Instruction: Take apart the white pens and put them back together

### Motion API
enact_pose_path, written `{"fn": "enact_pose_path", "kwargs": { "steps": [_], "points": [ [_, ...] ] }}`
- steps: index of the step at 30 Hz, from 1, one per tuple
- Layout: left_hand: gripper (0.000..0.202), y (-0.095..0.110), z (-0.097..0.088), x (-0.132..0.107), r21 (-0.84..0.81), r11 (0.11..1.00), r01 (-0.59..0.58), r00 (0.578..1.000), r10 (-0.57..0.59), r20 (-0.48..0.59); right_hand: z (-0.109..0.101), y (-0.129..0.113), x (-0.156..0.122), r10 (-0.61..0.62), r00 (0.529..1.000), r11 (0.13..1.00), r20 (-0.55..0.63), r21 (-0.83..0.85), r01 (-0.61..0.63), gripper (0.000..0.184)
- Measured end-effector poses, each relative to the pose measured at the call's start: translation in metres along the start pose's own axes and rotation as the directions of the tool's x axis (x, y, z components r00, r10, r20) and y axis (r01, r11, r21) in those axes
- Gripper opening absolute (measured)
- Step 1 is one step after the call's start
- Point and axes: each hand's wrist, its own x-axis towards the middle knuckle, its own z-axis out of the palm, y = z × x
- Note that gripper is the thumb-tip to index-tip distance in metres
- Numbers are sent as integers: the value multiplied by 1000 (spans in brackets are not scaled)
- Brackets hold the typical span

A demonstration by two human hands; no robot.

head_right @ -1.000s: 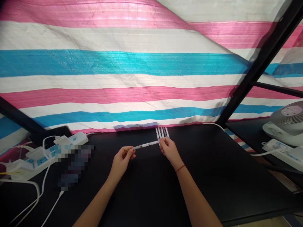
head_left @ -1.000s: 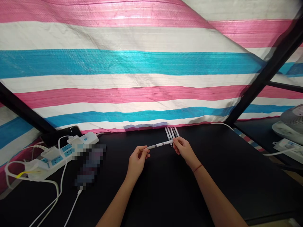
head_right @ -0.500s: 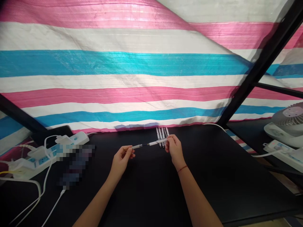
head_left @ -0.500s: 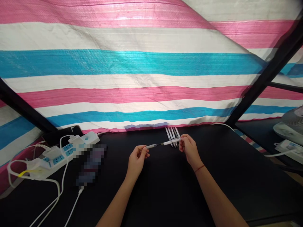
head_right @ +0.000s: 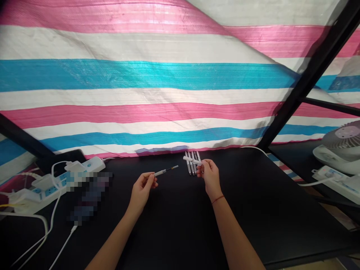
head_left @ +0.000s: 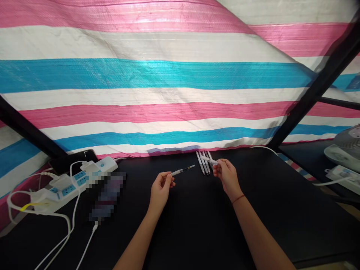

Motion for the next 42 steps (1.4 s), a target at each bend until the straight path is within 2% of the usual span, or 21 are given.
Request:
{"fn": "enact_pose_path", "kwargs": {
  "steps": [8,17,25,42],
  "points": [
    [32,2,0,0,-36,999,-7,999,6,-38,-2,1,1,-37,997,999,71,2,37,37],
    [30,-1,-7,5,-20,999,-32,997,31,-71,-2,2,1,-13,992,1000,123,-6,14,37],
    [29,-3,-10,6,-45,998,-34,995,30,-98,-3,5,2,-59,988,995,142,-69,69,36],
    [28,3,-8,2,-53,998,-23,997,19,-74,-2,7,1,-118,977,981,178,-130,142,34]
  ]
}}
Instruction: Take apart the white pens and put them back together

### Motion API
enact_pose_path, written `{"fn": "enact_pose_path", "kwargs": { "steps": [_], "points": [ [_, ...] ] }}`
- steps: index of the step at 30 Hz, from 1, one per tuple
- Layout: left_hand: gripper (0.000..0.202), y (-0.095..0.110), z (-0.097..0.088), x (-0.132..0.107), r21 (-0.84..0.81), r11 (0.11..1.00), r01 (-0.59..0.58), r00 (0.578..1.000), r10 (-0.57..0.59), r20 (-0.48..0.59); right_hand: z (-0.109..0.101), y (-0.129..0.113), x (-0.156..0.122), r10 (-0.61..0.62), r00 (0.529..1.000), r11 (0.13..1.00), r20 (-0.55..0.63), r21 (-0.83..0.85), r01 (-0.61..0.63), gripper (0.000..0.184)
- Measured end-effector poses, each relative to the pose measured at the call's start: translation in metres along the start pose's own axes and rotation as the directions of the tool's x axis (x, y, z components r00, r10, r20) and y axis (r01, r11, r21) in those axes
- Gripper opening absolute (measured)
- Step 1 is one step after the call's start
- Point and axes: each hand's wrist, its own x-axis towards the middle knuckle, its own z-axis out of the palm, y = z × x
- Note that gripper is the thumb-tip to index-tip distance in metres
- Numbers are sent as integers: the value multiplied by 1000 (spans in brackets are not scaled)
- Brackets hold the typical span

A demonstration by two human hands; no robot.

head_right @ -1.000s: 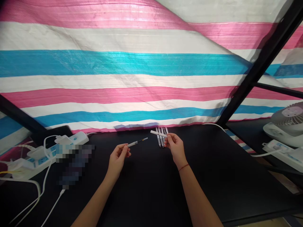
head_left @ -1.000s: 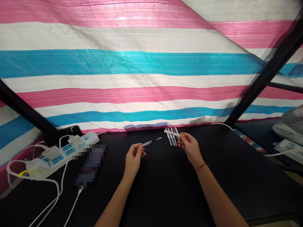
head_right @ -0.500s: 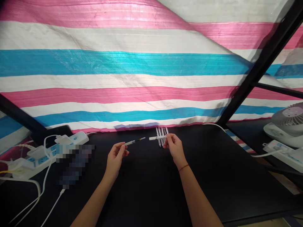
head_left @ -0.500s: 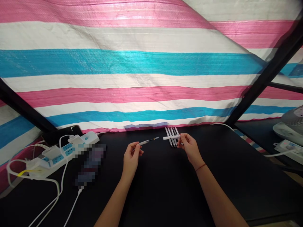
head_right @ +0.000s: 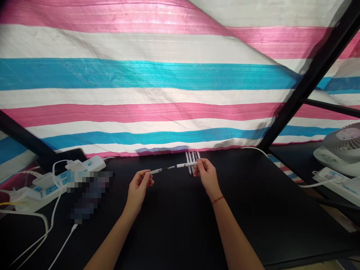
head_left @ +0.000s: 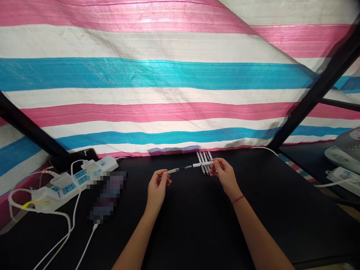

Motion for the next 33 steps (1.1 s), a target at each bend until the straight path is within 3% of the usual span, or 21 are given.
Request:
{"fn": "enact_pose_path", "kwargs": {
  "steps": [12,21,33],
  "points": [
    [30,-3,8,-5,48,999,23,995,-28,95,12,-1,-10,3,993,1000,114,-26,-1,30],
    [30,1,5,-2,11,1000,-17,1000,17,-5,2,-3,-1,-19,997,999,-74,25,20,34],
    [29,0,8,-5,25,1000,6,999,-7,47,9,-4,-8,-13,998,1000,68,13,12,29]
  ]
}}
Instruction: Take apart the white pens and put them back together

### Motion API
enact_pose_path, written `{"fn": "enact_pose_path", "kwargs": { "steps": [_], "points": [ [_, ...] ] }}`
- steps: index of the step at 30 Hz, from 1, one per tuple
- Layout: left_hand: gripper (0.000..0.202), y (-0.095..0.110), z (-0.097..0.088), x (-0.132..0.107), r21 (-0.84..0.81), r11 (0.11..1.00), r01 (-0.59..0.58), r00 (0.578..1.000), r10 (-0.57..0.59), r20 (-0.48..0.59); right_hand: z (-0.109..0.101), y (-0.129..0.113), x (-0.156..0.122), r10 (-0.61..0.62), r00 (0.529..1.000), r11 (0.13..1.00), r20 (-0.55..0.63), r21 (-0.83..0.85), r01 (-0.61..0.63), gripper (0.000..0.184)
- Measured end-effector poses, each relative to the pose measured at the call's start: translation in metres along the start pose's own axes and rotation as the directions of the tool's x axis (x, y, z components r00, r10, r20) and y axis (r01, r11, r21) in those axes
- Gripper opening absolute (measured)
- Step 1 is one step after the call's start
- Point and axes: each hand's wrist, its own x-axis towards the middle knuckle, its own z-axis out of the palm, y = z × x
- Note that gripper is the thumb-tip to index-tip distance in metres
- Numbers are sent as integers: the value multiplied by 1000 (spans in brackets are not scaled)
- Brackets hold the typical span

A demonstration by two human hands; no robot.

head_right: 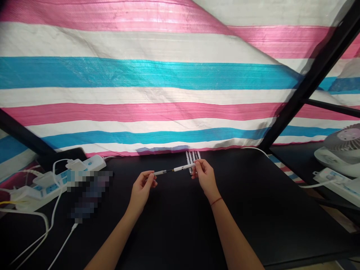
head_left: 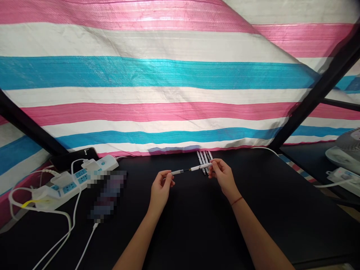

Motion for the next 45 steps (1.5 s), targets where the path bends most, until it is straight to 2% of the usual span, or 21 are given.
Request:
{"fn": "enact_pose_path", "kwargs": {
  "steps": [7,16,22,26,31,36,38,41,45],
  "points": [
    [31,-4,2,-1,18,999,28,997,-29,71,9,2,-5,21,997,999,75,-52,-17,33],
    [31,-5,0,1,23,999,22,998,-24,62,8,1,-7,13,992,984,124,-178,9,38],
    [33,-5,1,1,16,999,27,999,-28,41,7,-2,-6,20,985,997,169,-81,-6,35],
    [31,-6,1,0,17,1000,12,999,-13,48,5,0,-6,2,988,984,155,-175,25,35],
    [29,-6,1,0,6,1000,1,999,-2,43,4,1,-4,14,987,994,161,-111,4,33],
    [30,-5,1,0,12,1000,5,999,-5,35,3,0,-5,8,978,980,207,-195,33,29],
    [30,-5,1,0,12,1000,-3,999,2,32,3,0,-5,9,978,983,209,-179,29,26],
    [30,-5,0,0,11,1000,-7,999,7,33,2,0,-6,4,976,987,220,-155,31,26],
    [29,-5,0,-1,17,1000,-5,999,4,41,3,0,-6,5,974,975,226,-215,45,29]
  ]
}}
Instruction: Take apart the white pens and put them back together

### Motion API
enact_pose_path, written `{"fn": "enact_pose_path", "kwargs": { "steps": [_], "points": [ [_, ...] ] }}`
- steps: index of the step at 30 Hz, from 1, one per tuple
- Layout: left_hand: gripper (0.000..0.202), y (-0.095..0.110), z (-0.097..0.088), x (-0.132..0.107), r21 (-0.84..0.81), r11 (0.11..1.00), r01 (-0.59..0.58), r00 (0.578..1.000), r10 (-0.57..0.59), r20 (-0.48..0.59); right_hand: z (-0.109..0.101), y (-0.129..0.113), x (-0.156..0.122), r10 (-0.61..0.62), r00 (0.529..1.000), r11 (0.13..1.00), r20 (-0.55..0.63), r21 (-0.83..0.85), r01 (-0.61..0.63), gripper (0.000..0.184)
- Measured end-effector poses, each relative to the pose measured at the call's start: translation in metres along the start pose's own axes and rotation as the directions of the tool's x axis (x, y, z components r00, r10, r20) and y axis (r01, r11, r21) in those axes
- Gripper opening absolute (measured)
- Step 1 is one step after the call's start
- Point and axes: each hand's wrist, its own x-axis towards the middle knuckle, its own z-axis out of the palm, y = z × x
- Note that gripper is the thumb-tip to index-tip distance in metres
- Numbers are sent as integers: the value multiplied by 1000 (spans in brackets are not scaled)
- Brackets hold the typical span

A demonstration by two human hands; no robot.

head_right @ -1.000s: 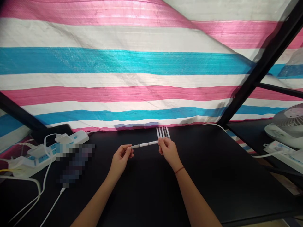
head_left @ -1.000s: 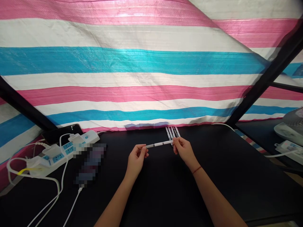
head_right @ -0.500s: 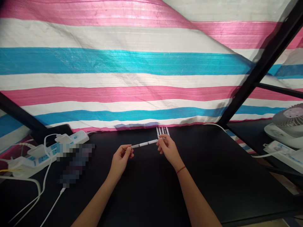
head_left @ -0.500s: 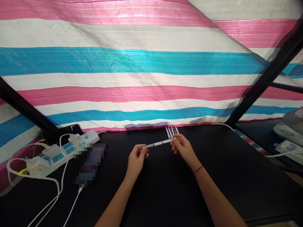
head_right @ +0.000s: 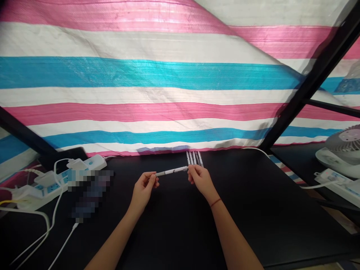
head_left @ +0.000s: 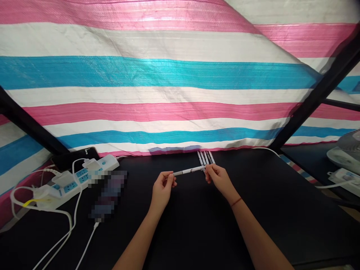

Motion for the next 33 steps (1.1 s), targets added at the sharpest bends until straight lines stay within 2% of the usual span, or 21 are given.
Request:
{"fn": "enact_pose_path", "kwargs": {
  "steps": [2,5,16,22,29,33],
  "points": [
    [28,0,0,0,2,1000,-1,1000,1,6,1,0,0,-5,1000,1000,-6,20,5,25],
    [27,-1,0,1,8,1000,-4,1000,4,14,2,2,1,-14,1000,999,-10,47,15,30],
    [26,-1,1,-1,15,1000,-8,1000,7,24,0,8,2,7,1000,999,-20,-35,-8,28],
    [27,-1,0,0,18,1000,-8,1000,8,18,0,5,2,-14,1000,1000,-26,18,14,28],
    [26,0,-1,0,27,1000,-11,1000,10,16,-1,5,-1,-29,999,991,28,-129,33,22],
    [27,-1,-2,1,47,999,-16,1000,15,20,2,1,-5,-142,987,934,74,-321,158,25]
  ]
}}
